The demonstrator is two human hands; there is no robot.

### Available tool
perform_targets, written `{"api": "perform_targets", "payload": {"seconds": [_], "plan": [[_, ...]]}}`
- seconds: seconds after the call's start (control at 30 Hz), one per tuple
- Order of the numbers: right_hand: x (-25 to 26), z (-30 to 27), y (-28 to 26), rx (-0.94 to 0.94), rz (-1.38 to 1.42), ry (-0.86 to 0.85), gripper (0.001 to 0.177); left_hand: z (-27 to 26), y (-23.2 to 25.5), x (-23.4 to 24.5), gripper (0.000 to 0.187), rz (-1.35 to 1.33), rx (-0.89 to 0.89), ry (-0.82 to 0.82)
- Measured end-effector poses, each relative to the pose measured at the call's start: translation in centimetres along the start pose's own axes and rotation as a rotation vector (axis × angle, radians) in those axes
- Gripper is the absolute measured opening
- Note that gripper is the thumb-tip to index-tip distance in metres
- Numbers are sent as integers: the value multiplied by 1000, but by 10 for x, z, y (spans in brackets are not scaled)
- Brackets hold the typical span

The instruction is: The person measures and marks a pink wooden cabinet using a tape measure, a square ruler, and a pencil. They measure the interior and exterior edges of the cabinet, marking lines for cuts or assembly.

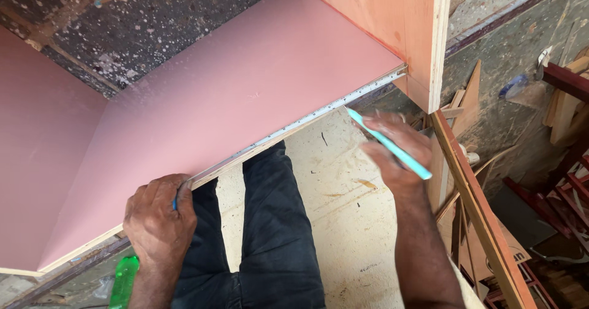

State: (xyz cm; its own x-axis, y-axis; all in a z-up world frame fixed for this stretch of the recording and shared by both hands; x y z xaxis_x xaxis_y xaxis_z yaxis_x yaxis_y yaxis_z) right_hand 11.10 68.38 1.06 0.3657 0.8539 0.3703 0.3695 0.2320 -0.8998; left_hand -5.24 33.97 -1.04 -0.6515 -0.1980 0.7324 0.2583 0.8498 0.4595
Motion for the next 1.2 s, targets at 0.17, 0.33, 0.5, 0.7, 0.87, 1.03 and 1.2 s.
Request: {"api": "perform_targets", "payload": {"seconds": [0.17, 0.33, 0.5, 0.7, 0.87, 1.03, 1.2], "plan": [[-19, 33, -2, 70, -51, -127, 13, -5, -5, -2, 8, -7, -12, 12], [-21, 37, 1, 84, -145, -197, 15, -6, -14, -8, 9, -11, -31, -2], [-21, 40, 0, 76, -170, -249, 16, -7, -19, -10, 11, 32, -41, -33], [-24, 43, -7, 157, -340, -303, 16, -4, -24, -12, 15, 30, -3, -87], [-25, 44, -7, 198, -358, -310, 16, -3, -24, -12, 15, 13, -10, -89], [-25, 45, -4, 188, -356, -328, 19, -3, -24, -11, 12, 9, -2, -89], [-25, 45, -6, 194, -370, -331, 19, -2, -24, -11, 11, -5, 5, -99]]}}
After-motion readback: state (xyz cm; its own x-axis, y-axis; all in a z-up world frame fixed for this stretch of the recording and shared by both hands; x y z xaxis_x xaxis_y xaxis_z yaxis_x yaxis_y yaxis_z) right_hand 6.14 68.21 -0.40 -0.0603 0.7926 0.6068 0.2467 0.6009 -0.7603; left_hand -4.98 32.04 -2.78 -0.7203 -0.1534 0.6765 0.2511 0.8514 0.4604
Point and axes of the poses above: each hand's wrist, its own z-axis towards the middle knuckle, its own x-axis out of the back of the hand, y = z × x, the point moved 7 cm from there along z, towards the middle knuckle, and after that the axes turned 1 degree about -z, right-handed, at the moved point
